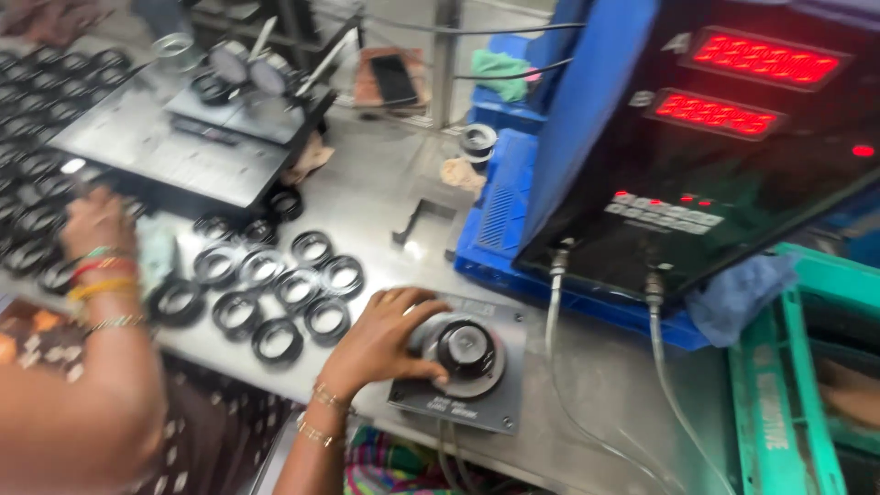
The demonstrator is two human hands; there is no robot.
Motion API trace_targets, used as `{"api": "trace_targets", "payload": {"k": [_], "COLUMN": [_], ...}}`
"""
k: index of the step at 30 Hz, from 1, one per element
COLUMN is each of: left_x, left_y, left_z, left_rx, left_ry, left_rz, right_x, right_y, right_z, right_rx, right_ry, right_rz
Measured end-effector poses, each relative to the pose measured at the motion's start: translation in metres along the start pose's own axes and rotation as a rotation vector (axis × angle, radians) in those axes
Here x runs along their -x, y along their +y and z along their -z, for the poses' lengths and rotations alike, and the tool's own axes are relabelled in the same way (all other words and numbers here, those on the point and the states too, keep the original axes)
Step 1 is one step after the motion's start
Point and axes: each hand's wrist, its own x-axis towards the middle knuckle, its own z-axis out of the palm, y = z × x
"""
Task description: Measure industrial metal rings using a digital gauge and organize them into bins.
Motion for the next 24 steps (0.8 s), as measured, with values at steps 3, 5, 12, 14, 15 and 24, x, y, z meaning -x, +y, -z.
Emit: {"api": "trace_targets", "payload": {"k": [3,5,12,14,15,24], "left_x": [-0.006,-0.01,-0.019,-0.02,-0.02,-0.047], "left_y": [0.013,0.024,0.029,0.024,0.021,-0.159], "left_z": [-0.009,-0.019,-0.032,-0.031,-0.031,-0.078], "left_rx": [0.025,0.051,0.02,0.066,0.078,-0.064], "left_ry": [-0.02,-0.01,-0.015,-0.007,0.059,0.499], "left_rz": [0.004,-0.059,0.13,0.123,0.083,0.233], "right_x": [0.008,0.024,0.04,0.034,0.032,0.05], "right_y": [-0.025,-0.04,-0.062,-0.057,-0.057,-0.077], "right_z": [-0.058,-0.071,-0.074,-0.076,-0.079,-0.072], "right_rx": [-0.097,-0.146,-0.23,-0.14,-0.119,-0.045], "right_ry": [-0.114,-0.141,-0.153,-0.142,-0.14,-0.058], "right_rz": [-0.219,-0.305,-0.301,-0.314,-0.301,-0.248]}}
